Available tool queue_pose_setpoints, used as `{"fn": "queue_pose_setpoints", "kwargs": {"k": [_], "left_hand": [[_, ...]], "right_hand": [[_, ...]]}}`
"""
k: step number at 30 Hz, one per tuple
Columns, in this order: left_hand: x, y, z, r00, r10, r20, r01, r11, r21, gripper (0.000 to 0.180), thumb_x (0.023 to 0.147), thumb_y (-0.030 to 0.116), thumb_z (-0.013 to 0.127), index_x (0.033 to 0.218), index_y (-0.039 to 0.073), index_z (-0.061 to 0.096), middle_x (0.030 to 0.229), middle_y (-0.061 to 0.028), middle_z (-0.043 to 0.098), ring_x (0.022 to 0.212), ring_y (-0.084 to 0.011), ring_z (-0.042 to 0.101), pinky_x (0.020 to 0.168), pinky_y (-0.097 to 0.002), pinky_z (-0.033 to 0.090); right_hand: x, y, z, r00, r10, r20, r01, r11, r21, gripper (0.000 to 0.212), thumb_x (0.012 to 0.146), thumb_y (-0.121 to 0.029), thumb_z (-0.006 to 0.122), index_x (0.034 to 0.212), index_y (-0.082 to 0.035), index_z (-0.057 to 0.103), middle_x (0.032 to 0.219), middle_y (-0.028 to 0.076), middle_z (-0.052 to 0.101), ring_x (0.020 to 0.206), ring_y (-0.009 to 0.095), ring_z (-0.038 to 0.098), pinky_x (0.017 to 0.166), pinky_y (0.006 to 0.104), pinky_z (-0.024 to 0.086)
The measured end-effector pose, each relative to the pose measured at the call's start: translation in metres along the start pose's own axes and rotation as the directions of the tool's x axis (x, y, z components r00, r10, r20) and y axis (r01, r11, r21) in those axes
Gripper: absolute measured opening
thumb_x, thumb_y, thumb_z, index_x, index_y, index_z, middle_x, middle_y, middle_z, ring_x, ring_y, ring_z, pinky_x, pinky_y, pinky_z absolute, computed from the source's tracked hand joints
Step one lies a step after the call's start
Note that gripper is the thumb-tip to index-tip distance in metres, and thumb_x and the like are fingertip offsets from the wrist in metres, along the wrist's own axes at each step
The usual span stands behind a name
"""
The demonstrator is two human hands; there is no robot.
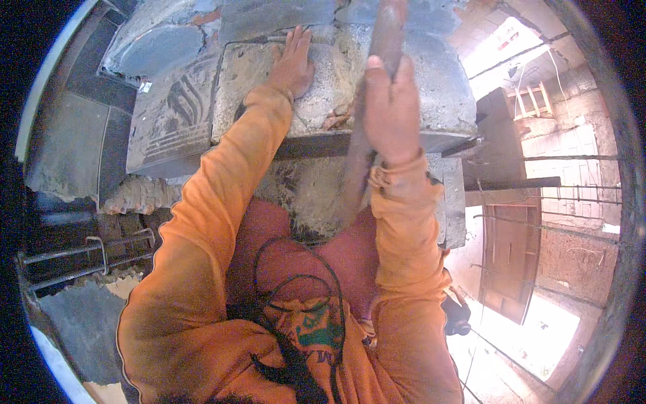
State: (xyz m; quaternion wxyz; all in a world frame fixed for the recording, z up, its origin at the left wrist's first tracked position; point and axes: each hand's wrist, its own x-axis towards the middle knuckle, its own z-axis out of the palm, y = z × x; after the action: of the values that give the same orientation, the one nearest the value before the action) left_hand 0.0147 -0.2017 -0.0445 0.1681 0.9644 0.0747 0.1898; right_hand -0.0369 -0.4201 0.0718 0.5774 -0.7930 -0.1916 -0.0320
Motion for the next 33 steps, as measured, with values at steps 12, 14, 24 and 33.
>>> {"fn": "queue_pose_setpoints", "kwargs": {"k": [12, 14, 24, 33], "left_hand": [[0.003, -0.003, 0.005, 1.0, 0.011, 0.016, -0.012, 0.999, 0.032, 0.071, 0.084, 0.017, 0.047, 0.146, 0.002, 0.016, 0.154, -0.0161, 0.012, 0.143, -0.0299, 0.008, 0.113, -0.0557, 0.004], [0.004, 0.003, 0.007, 0.999, 0.003, 0.038, -0.004, 1.0, 0.026, 0.07, 0.084, 0.018, 0.047, 0.145, 0.002, 0.018, 0.153, -0.0167, 0.013, 0.143, -0.0301, 0.009, 0.113, -0.0559, 0.005], [0.001, 0.007, 0.008, 0.998, -0.005, 0.069, 0.001, 0.999, 0.052, 0.066, 0.085, 0.017, 0.046, 0.144, 0.0, 0.021, 0.152, -0.0181, 0.017, 0.142, -0.0318, 0.014, 0.113, -0.0563, 0.007], [0.003, 0.003, 0.008, 0.994, 0.005, 0.105, -0.02, 0.99, 0.139, 0.069, 0.085, 0.022, 0.049, 0.144, 0.0, 0.021, 0.152, -0.0185, 0.017, 0.142, -0.0335, 0.012, 0.112, -0.0568, 0.007]], "right_hand": [[0.026, 0.024, 0.014, 1.0, -0.008, 0.02, 0.012, 0.975, -0.221, 0.047, 0.093, -0.04, 0.046, 0.099, 0.006, 0.054, 0.09, 0.033, 0.058, 0.091, 0.051, 0.055, 0.077, 0.0497, 0.045], [0.026, 0.043, 0.019, 0.993, -0.042, 0.112, 0.081, 0.925, -0.372, 0.048, 0.093, -0.04, 0.045, 0.099, 0.006, 0.054, 0.093, 0.034, 0.058, 0.091, 0.05, 0.056, 0.079, 0.0496, 0.045], [0.025, 0.067, 0.024, 0.976, 0.024, 0.217, 0.066, 0.916, -0.397, 0.046, 0.093, -0.037, 0.045, 0.098, 0.007, 0.052, 0.089, 0.035, 0.058, 0.092, 0.05, 0.055, 0.081, 0.0515, 0.043], [0.022, 0.066, 0.025, 0.962, 0.114, 0.246, -0.005, 0.914, -0.407, 0.049, 0.094, -0.038, 0.043, 0.104, 0.008, 0.052, 0.096, 0.036, 0.057, 0.096, 0.05, 0.055, 0.084, 0.0505, 0.043]]}}
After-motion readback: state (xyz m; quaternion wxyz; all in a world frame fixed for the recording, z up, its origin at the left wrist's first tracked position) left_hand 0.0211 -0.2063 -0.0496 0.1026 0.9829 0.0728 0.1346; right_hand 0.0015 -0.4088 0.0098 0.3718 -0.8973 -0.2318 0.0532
